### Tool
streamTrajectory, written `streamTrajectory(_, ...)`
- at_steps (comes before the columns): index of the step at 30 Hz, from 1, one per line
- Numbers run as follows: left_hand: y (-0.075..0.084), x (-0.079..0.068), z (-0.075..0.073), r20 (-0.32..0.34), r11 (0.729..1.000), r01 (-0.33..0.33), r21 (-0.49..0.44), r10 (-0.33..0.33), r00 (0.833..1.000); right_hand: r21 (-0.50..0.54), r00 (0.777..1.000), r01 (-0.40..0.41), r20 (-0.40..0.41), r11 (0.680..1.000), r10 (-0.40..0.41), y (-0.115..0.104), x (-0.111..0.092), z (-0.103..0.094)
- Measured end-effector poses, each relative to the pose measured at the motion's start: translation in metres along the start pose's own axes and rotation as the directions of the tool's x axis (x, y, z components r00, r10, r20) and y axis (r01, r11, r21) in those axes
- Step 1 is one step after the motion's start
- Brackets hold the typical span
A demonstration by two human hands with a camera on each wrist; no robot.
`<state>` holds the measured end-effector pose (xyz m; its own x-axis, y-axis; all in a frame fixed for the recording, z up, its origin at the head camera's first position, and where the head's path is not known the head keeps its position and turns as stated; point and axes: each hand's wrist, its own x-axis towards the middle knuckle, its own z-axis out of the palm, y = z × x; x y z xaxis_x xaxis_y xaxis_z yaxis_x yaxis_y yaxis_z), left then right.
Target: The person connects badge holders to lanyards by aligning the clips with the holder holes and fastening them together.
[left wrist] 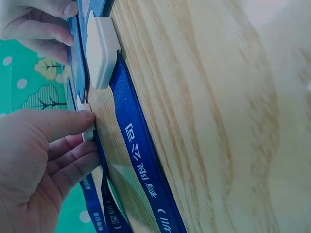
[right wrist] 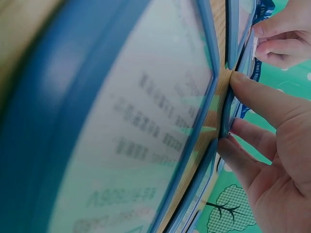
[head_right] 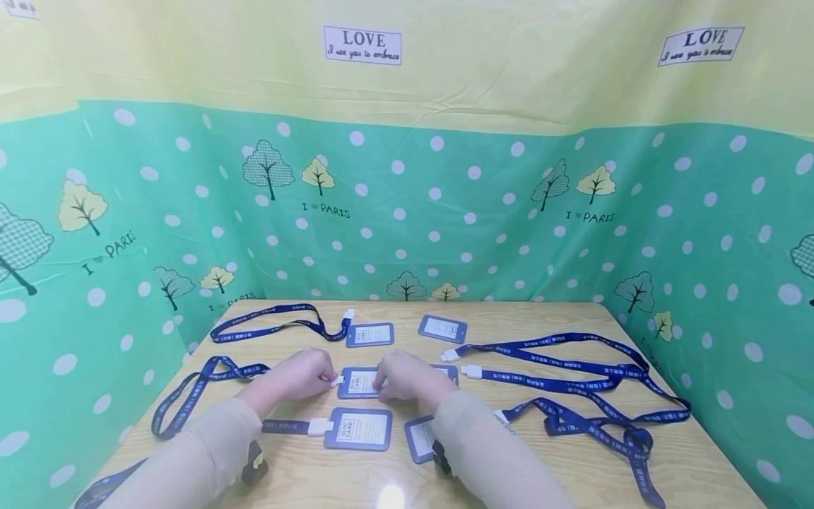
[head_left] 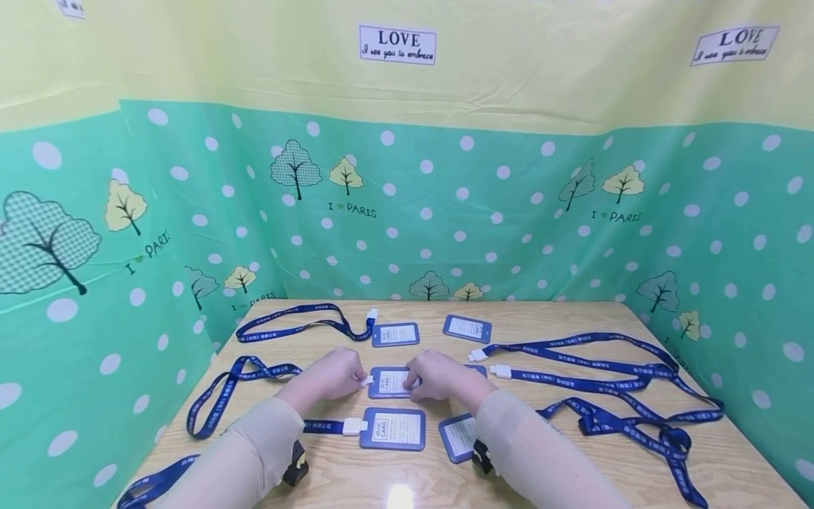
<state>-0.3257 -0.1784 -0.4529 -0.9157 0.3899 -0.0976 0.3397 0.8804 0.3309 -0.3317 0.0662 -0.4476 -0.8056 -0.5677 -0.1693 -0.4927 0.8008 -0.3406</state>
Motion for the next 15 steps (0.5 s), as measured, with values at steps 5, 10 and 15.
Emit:
streamTrajectory(5, -0.0003, 0.0002, 0.0009, -0.008, 1.000, -0.023, 0.014, 0.023, 1.000, 0.018, 1.000, -0.011, 0.002, 1.000, 0.011, -0.0007, -0.0008, -0.0005)
streamTrajectory(10, -0.0005, 0.0008, 0.0011, -0.014, 0.997, -0.061, 0.037, 0.061, 0.998, 0.019, 1.000, -0.010, 0.003, 1.000, 0.010, -0.0005, -0.0012, -0.0007)
streamTrajectory(15, 0.0012, -0.0007, 0.0006, -0.012, 0.997, -0.072, 0.040, 0.072, 0.997, 0.023, 1.000, -0.010, 0.005, 1.000, 0.010, 0.0002, -0.0006, -0.0002)
